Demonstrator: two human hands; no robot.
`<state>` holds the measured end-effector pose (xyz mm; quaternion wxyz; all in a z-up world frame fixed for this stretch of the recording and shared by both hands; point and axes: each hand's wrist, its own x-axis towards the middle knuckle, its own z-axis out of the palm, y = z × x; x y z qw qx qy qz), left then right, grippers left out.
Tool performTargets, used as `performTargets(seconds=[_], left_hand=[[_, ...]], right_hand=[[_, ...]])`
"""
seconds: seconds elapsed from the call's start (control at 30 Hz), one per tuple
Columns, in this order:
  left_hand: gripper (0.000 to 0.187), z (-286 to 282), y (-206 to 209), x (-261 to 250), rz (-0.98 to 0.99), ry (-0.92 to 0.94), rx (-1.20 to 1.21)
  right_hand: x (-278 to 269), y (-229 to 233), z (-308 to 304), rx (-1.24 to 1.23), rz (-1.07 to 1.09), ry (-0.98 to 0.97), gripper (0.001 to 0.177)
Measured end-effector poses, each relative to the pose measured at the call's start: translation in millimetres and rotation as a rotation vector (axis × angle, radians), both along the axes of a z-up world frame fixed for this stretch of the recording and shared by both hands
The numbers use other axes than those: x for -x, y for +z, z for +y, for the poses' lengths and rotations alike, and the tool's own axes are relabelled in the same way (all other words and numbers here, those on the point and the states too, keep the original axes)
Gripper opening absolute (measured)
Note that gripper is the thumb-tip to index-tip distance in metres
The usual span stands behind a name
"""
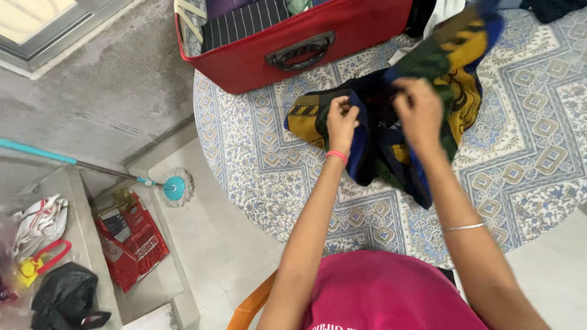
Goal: The person folds a black striped shirt, a large multi-colored patterned scarf, and a pair of black pants by hand on a table before placing each item into a red suitcase.
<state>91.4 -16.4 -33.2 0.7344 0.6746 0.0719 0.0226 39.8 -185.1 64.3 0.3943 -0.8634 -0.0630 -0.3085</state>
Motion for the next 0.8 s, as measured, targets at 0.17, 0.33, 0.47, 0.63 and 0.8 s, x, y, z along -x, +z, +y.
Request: performTargets(seconds=[0.17, 0.33, 0.47, 0.63, 0.8], left_hand=[[0.038, 5.3, 47.8, 39.5, -0.210, -0.125, -0.139], [0.036, 12.5, 74.3, 47.2, -0.292, -0.158, -0.311], [0.039, 14.8, 79.5, 50.6, -0.313, -0.214, -0.337], [0.041, 20.0, 76.3, 52.1, -0.310, -0.283, -0.323], [0.043, 20.7, 84.6, 56.7, -0.351, -0.263, -0.350]], right_hand=[[42.7, 4.7, 49.8, -0.003, 0.206, -0.012, 0.030], [53.0, 0.9, 56.9, 0.014, 0.138, -0.065, 0.034], [53.6, 0.6, 59.7, 0.089, 0.043, -0.065, 0.037], [52.1, 0.4, 62.3, 0.140, 0.041, -0.050, 0.038], [53.1, 1.7, 63.1, 0.151, 0.051, -0.016, 0.038]])
